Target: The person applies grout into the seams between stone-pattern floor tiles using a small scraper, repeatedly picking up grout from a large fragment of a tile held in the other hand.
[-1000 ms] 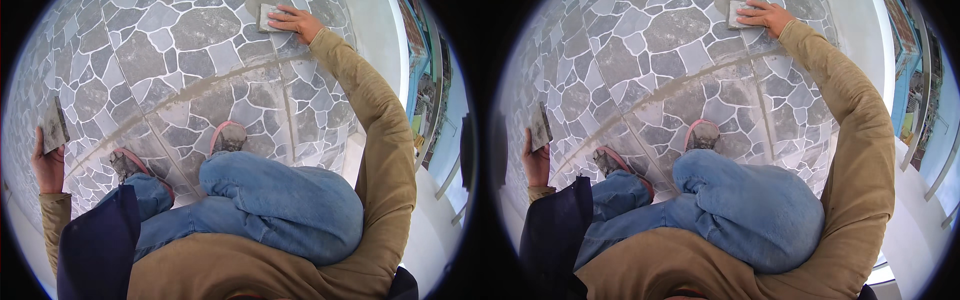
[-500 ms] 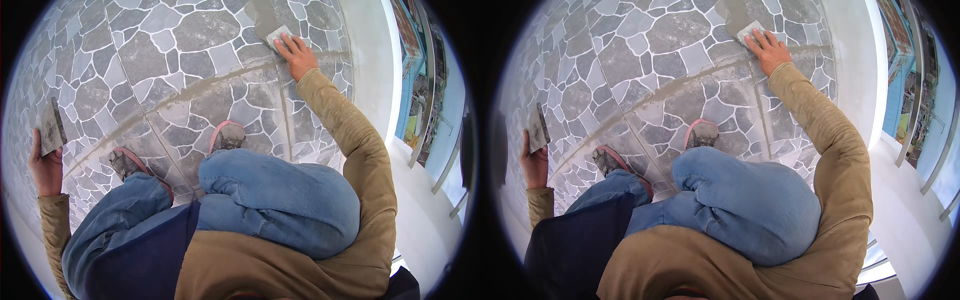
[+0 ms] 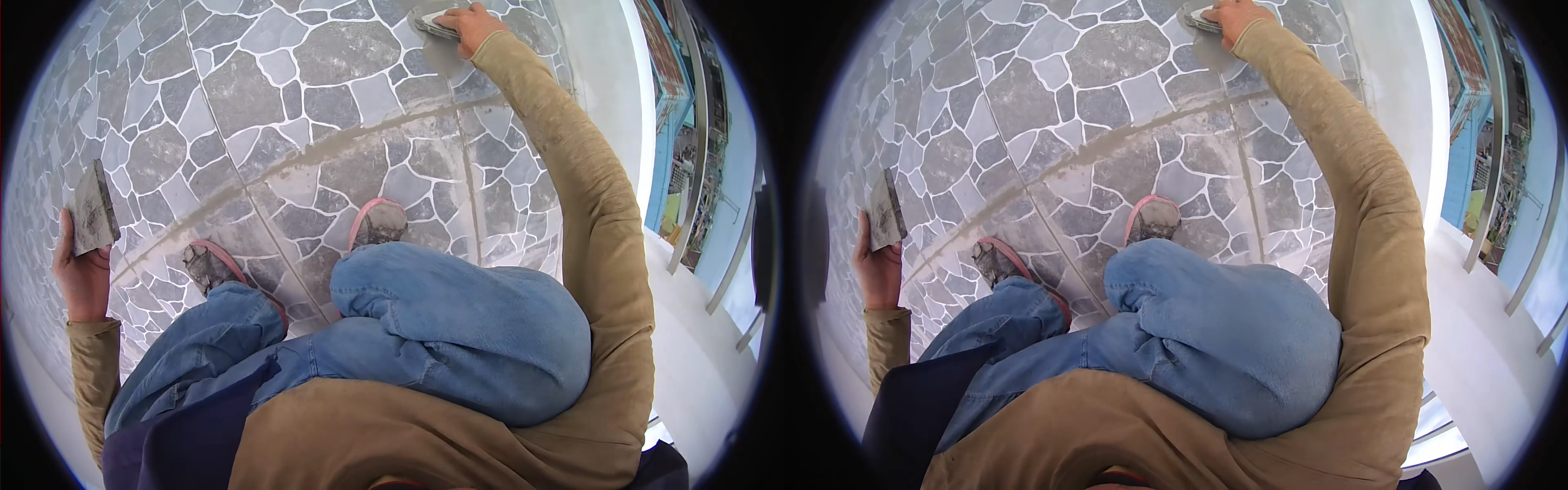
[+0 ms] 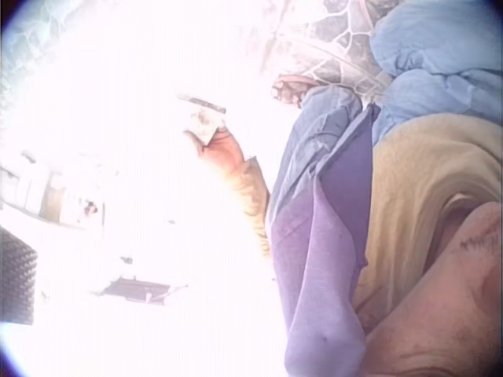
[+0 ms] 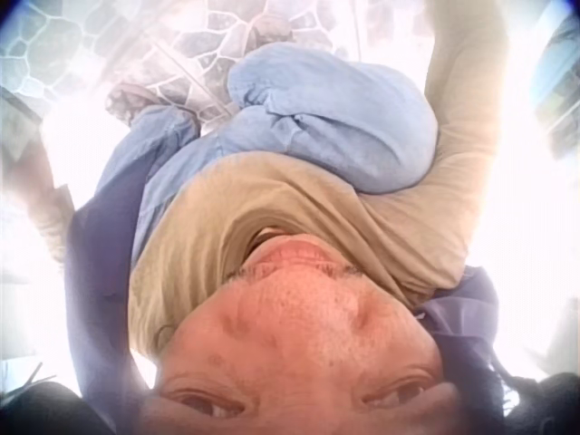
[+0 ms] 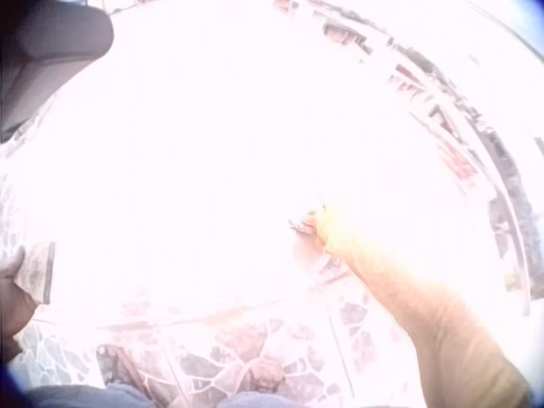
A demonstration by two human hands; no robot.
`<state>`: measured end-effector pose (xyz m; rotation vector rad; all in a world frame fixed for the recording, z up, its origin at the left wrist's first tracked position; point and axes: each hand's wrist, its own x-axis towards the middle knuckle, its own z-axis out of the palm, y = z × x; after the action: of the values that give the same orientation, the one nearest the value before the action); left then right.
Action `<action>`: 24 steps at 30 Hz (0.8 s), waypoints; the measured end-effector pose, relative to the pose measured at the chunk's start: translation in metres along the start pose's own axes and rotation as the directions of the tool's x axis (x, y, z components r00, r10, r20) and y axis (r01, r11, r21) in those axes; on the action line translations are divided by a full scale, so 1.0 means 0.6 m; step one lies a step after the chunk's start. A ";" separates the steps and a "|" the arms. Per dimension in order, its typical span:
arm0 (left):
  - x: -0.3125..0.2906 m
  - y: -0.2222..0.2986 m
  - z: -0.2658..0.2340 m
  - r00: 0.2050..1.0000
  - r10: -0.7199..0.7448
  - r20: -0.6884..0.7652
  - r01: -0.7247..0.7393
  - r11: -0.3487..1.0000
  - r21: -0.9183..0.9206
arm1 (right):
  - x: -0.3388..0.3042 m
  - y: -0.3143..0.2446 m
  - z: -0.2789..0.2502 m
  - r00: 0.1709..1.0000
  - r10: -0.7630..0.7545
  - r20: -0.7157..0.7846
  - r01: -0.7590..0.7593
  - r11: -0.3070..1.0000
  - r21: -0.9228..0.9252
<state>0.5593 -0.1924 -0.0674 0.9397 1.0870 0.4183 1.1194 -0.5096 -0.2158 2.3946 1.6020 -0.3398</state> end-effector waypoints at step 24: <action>0.005 -0.010 -0.028 0.988 -0.028 0.149 0.019 0.998 0.064 | -0.223 0.062 0.084 0.942 -0.334 -0.034 0.328 0.938 -0.110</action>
<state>0.5447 -0.1864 -0.0766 0.9966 0.9779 0.2910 1.1013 -0.6561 -0.2177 2.0703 1.9983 -0.2469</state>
